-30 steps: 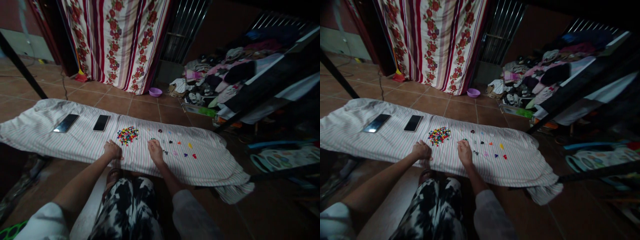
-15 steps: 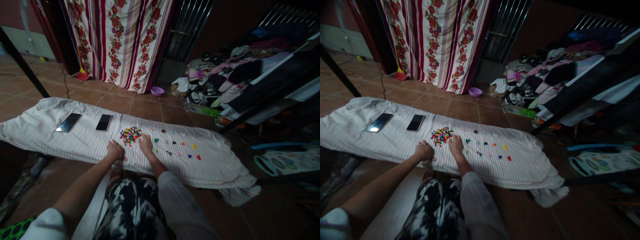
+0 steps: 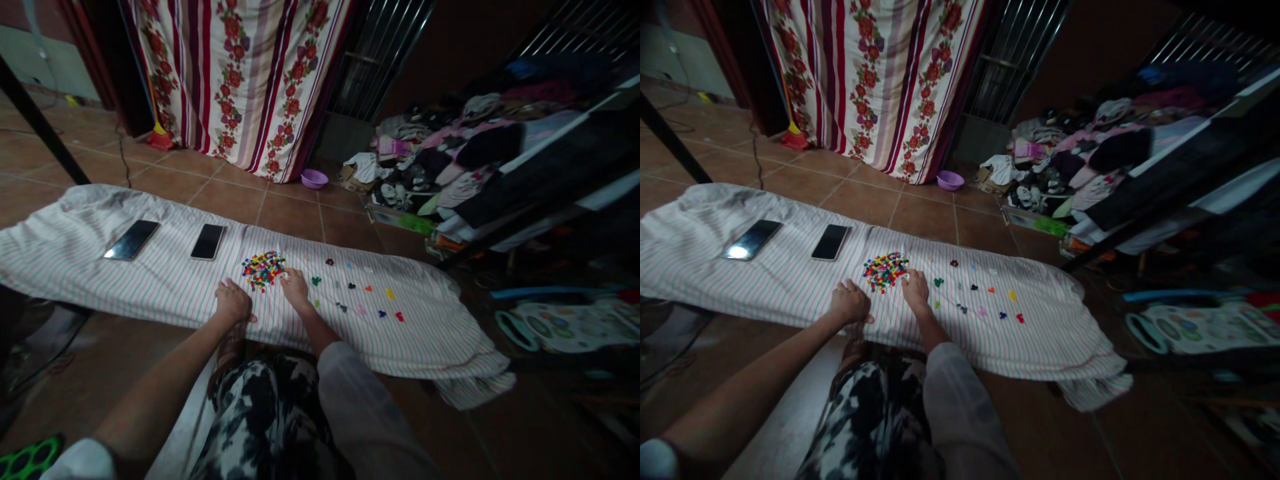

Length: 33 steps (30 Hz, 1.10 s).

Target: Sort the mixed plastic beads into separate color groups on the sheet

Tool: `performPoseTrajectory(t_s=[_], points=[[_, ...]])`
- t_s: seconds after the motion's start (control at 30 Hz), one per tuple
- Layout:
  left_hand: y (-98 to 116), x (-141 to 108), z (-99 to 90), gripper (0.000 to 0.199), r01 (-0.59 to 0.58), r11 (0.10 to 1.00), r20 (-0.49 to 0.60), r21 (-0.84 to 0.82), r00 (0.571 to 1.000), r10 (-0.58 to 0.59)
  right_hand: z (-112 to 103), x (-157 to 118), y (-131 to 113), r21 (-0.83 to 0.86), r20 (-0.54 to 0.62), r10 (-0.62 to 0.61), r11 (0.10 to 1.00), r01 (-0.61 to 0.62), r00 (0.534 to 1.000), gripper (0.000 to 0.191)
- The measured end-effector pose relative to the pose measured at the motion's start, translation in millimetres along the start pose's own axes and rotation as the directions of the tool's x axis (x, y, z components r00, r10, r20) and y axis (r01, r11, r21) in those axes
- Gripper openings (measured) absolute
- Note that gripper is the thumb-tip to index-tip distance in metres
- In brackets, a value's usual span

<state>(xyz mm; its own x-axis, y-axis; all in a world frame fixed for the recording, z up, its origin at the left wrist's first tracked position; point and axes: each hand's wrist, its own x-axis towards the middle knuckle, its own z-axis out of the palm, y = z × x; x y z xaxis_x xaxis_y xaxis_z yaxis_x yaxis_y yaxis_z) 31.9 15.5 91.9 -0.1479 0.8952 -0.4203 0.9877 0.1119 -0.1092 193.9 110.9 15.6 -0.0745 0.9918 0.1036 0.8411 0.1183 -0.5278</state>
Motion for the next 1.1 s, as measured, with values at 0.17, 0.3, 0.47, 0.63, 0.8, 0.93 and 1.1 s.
performPoseTrajectory(t_s=[0.17, 0.3, 0.47, 0.63, 0.8, 0.93, 1.1], points=[[0.7, 1.3, 2.0, 0.107, 0.014, 0.999, -0.007, -0.030, 1.000, -0.014, -4.5, 2.0, -0.8, -0.022, 0.043, -0.017, 1.000, 0.018, 0.999, 0.037], [1.4, 2.4, 3.6, 0.111, 0.021, 0.999, -0.016, -0.030, 1.000, -0.021, -5.7, -0.4, -2.1, -0.025, 0.035, -0.027, 0.999, 0.028, 0.999, 0.032], [1.6, 4.3, 5.1, 0.111, 0.022, 1.000, 0.000, -0.012, 1.000, -0.022, -4.1, -1.8, 0.0, 0.004, 0.003, -0.058, 0.998, 0.058, 0.998, 0.027], [1.8, 3.1, 3.8, 0.112, 0.023, 1.000, -0.004, -0.015, 1.000, -0.024, -4.1, -0.8, 1.7, 0.009, 0.004, -0.055, 0.998, 0.055, 0.998, 0.026], [1.1, 2.2, 2.5, 0.111, 0.021, 1.000, 0.013, -0.011, 1.000, -0.021, -5.5, -1.6, 2.7, 0.008, 0.015, -0.100, 0.995, 0.100, 0.995, 0.028], [-0.2, 3.3, 2.4, 0.107, 0.012, 1.000, 0.012, -0.029, 1.000, -0.012, -5.9, -3.1, 1.0, -0.036, -0.001, -0.136, 0.990, 0.136, 0.991, 0.034], [2.8, 4.2, -2.6, 0.110, 0.024, 1.000, 0.068, -0.008, 0.997, -0.023, -9.4, -2.8, -3.7, -0.066, 0.048, -0.121, 0.990, 0.124, 0.991, 0.034]])
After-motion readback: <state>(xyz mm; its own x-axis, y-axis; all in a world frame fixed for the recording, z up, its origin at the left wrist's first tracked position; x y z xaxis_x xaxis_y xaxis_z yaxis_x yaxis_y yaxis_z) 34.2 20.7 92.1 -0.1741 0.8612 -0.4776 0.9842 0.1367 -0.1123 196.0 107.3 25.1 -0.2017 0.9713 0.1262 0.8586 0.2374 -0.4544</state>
